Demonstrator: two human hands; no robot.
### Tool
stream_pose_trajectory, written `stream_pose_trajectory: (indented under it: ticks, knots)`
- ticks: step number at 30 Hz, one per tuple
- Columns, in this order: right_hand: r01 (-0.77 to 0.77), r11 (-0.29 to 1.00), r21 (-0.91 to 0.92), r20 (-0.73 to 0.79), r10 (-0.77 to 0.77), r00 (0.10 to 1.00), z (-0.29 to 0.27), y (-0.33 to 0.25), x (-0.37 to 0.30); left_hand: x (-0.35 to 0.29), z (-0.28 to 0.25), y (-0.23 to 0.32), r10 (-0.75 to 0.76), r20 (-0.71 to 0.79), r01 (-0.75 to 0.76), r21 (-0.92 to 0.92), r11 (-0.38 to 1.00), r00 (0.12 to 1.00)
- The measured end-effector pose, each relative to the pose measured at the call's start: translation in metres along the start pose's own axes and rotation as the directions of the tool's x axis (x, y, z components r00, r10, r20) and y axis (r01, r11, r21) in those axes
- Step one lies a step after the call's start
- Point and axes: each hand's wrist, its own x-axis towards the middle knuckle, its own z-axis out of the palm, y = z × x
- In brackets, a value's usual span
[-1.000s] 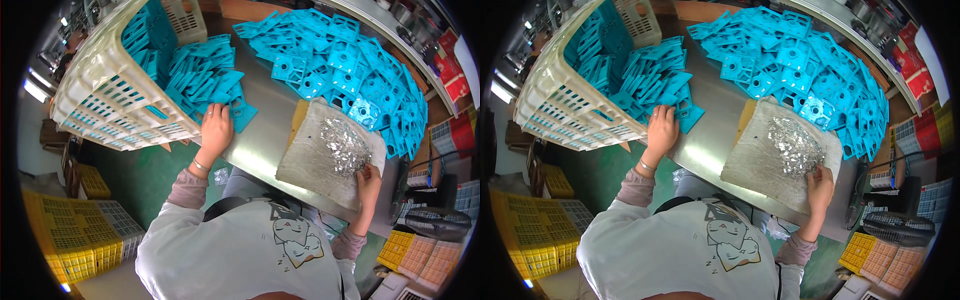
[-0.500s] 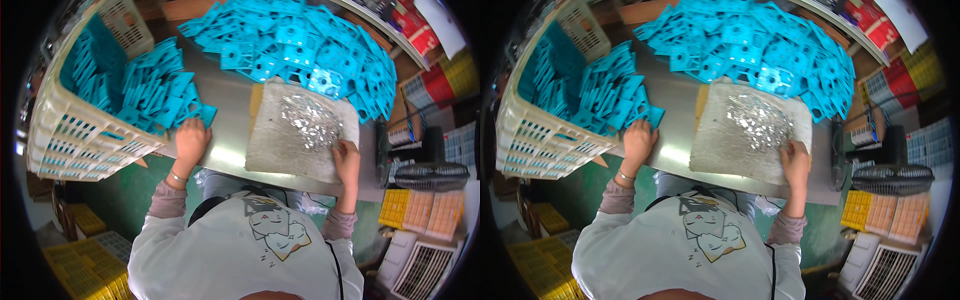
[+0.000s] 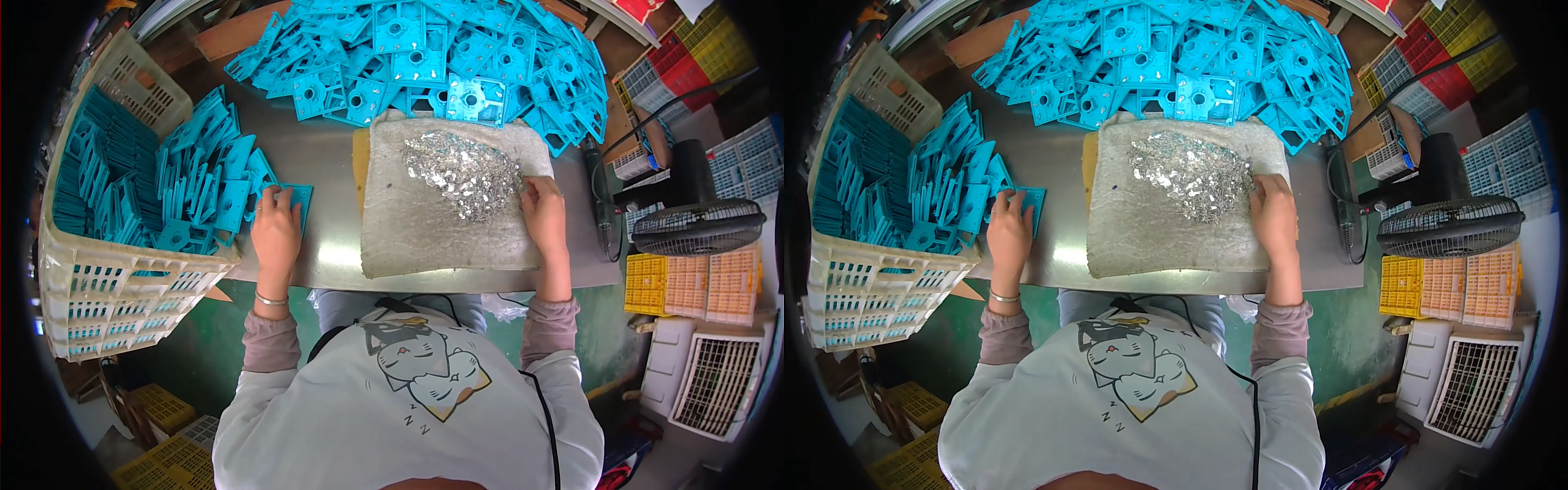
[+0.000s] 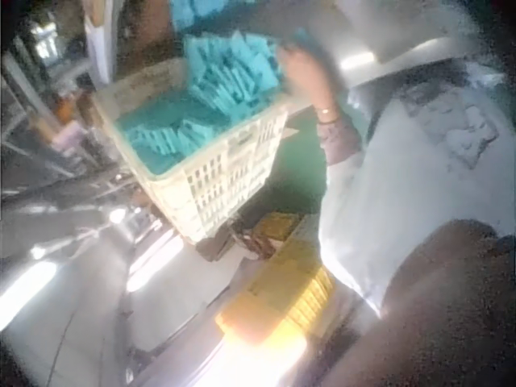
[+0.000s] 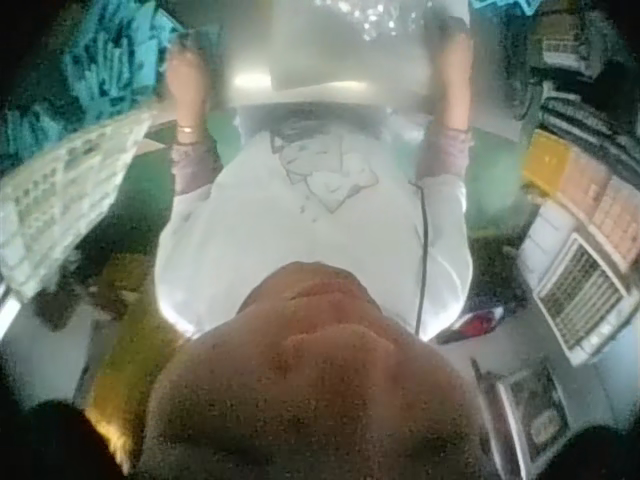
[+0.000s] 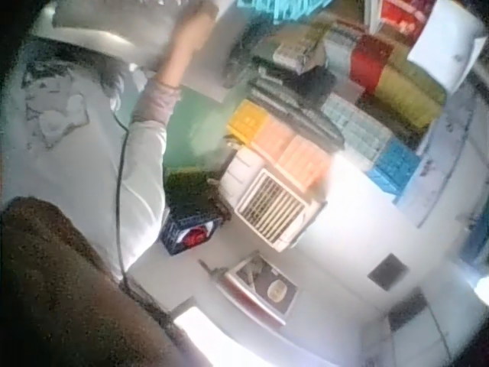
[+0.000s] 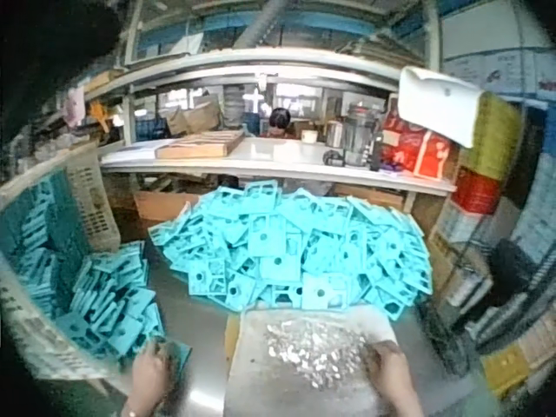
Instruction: Assembling small silver metal parts into blue plastic frames at a workbench.
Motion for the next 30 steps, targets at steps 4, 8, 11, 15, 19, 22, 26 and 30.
stream_pose_trajectory:
  ticks: [4, 8, 11, 15, 19, 22, 26, 30]
  knots:
    - [0.239, 0.968, -0.073, -0.054, -0.243, 0.968, 0.011, -0.002, 0.010, -0.003, 0.017, -0.007, 0.011, 0.069, -0.014, 0.045, 0.999, 0.998]
    - [0.195, 0.978, -0.068, -0.003, -0.196, 0.981, 0.020, 0.006, 0.015, 0.004, 0.013, -0.026, 0.038, 0.086, -0.015, -0.254, 0.967, 0.996]
    - [0.096, 0.993, -0.063, 0.013, -0.096, 0.995, 0.015, -0.002, 0.016, 0.009, 0.002, -0.039, -0.079, 0.158, 0.146, -0.472, 0.870, 0.984]
    - [0.111, 0.994, 0.011, -0.103, -0.109, 0.989, 0.013, 0.004, 0.018, 0.013, -0.007, -0.058, -0.274, 0.384, 0.430, -0.893, 0.131, 0.882]
    - [0.022, 0.995, 0.098, -0.112, -0.011, 0.994, 0.017, 0.014, 0.015, 0.015, -0.014, -0.042, -0.123, 0.491, 0.459, -0.861, -0.219, 0.862]
    - [-0.065, 0.987, 0.144, -0.107, 0.081, 0.991, 0.018, 0.011, 0.011, 0.021, -0.008, 0.015, -0.005, 0.335, 0.321, -0.899, 0.299, 0.942]
    - [-0.097, 0.973, 0.209, -0.084, 0.117, 0.990, 0.015, 0.001, 0.005, 0.039, -0.003, 0.071, 0.299, 0.170, -0.065, -0.765, 0.641, 0.939]
    - [-0.057, 0.973, 0.223, -0.102, 0.082, 0.991, 0.011, -0.004, -0.002, 0.045, 0.012, 0.098, 0.410, 0.065, -0.287, -0.616, 0.734, 0.910]
